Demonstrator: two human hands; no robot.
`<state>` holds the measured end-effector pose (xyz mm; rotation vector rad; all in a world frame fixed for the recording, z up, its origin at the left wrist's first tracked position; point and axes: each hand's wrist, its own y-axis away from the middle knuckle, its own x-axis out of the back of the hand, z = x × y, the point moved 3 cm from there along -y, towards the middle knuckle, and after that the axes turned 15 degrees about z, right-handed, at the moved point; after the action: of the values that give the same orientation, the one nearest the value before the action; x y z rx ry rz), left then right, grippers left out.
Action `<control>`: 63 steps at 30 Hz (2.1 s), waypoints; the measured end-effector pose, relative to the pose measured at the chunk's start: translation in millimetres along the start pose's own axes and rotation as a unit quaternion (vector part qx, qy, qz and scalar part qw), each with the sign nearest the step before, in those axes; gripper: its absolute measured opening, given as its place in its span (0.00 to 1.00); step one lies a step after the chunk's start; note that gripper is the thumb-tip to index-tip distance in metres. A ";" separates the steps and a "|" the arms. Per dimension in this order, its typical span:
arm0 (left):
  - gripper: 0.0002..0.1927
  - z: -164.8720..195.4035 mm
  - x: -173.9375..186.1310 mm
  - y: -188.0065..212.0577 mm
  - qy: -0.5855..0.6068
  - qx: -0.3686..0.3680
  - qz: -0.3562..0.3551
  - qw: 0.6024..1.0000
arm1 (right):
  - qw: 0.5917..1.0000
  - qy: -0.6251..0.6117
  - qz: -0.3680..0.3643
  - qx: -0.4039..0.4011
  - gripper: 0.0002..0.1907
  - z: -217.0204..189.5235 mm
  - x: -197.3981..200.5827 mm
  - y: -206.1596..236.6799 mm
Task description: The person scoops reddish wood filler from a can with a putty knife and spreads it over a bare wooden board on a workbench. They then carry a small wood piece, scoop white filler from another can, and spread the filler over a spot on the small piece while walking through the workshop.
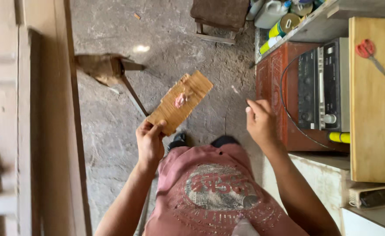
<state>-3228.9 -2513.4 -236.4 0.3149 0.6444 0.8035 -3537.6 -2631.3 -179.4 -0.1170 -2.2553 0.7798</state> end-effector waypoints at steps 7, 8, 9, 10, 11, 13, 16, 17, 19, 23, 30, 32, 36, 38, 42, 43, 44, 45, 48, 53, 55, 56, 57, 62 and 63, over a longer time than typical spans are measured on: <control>0.10 -26.6 -148.7 -187.2 -0.088 0.047 -0.062 0.993 | 0.977 -0.001 0.050 -0.206 0.09 125.5 -77.4 -65.9; 0.10 -41.3 -168.1 -214.7 -0.100 0.054 -0.055 0.992 | 0.964 -0.012 0.051 -0.259 0.09 155.1 -97.2 -71.7; 0.11 -59.7 -191.8 -242.7 -0.112 0.064 -0.050 0.990 | 0.953 -0.029 0.056 -0.296 0.09 187.5 -119.0 -80.6; 0.12 -79.6 -215.1 -270.4 -0.125 0.077 -0.046 0.988 | 0.940 -0.044 0.062 -0.333 0.10 220.8 -143.0 -89.5; 0.12 -98.9 -236.0 -297.1 -0.144 0.090 -0.036 0.985 | 0.925 -0.059 0.069 -0.368 0.10 254.5 -167.3 -98.6; 0.13 -135.9 -285.3 -351.7 -0.177 0.114 -0.012 0.978 | 0.955 0.008 0.076 -0.288 0.10 312.8 -208.0 -127.6; 0.13 -184.2 -358.9 -430.8 -0.235 0.110 0.014 0.966 | 0.936 -0.018 0.031 -0.351 0.09 400.1 -263.9 -175.9; 0.13 -195.8 -372.3 -445.4 -0.243 0.127 0.005 0.962 | 0.910 -0.046 0.005 -0.413 0.09 415.0 -275.8 -180.9; 0.12 -223.9 -413.0 -495.1 -0.235 0.132 -0.023 0.963 | 0.927 -0.018 0.015 -0.375 0.09 444.9 -297.9 -204.6; 0.13 -277.3 -466.3 -578.0 -0.284 0.143 -0.037 0.947 | 0.834 -0.049 0.033 -0.549 0.08 512.2 -348.4 -219.4; 0.16 -348.6 -542.3 -715.2 -0.489 0.002 -0.067 0.870 | 0.806 -0.021 0.130 -0.577 0.07 603.0 -435.0 -221.7; 0.25 -348.7 -543.0 -730.7 -0.732 -0.196 -0.092 0.646 | 0.784 -0.040 0.147 -0.601 0.05 604.8 -450.5 -222.1; 0.31 -350.8 -552.7 -693.3 -0.597 -0.365 -0.270 0.662 | 0.726 -0.161 0.210 -0.635 0.04 597.6 -471.9 -247.8; 0.28 -366.9 -560.9 -664.0 -0.532 -0.201 -0.400 0.719 | 0.695 -0.215 0.249 -0.640 0.05 589.2 -477.4 -266.1; 0.10 -384.5 -579.1 -626.2 -0.531 -0.054 -0.452 0.715 | 0.684 -0.208 0.277 -0.642 0.04 583.8 -467.7 -283.5; 0.11 -389.4 -585.0 -624.0 -0.545 -0.050 -0.432 0.717 | 0.683 -0.204 0.280 -0.643 0.03 595.9 -458.5 -282.4; 0.12 -395.3 -590.7 -624.0 -0.560 -0.044 -0.410 0.718 | 0.683 -0.201 0.281 -0.644 0.03 611.3 -448.9 -278.1; 0.12 -400.6 -596.5 -625.0 -0.544 -0.036 -0.390 0.742 | 0.715 -0.133 0.305 -0.615 0.04 636.6 -431.7 -273.3; 0.11 -422.0 -608.3 -630.5 -0.502 -0.014 -0.336 0.796 | 0.699 -0.057 0.419 -0.577 0.09 767.0 -374.7 -252.8; 0.11 -476.1 -614.5 -631.9 -0.481 0.016 -0.299 0.824 | 0.659 0.398 0.056 -0.636 0.14 947.4 -340.9 -213.0; 0.11 -502.7 -615.7 -632.5 -0.441 0.041 -0.273 0.854 | 0.623 0.403 -0.053 -0.668 0.16 979.8 -342.5 -195.0; 0.11 -511.7 -611.2 -631.3 -0.431 0.064 -0.258 0.862 | 0.613 0.400 -0.099 -0.675 0.17 990.7 -345.1 -188.2; 0.11 -521.0 -607.3 -629.0 -0.422 0.088 -0.248 0.868 | 0.611 0.398 -0.118 -0.674 0.18 998.5 -345.0 -180.9; 0.11 -552.5 -600.2 -628.9 -0.378 0.123 -0.244 0.884 | 0.612 0.388 -0.183 -0.665 0.23 1026.4 -349.7 -151.5; 0.11 -555.0 -599.2 -628.3 -0.381 0.140 -0.243 0.881 | 0.611 0.391 -0.188 -0.662 0.24 1032.6 -352.7 -149.0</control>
<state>-3540.9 -3365.7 -724.3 0.6601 0.0683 0.0580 -3955.1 -3375.0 -876.2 -0.5217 -1.3987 -1.1208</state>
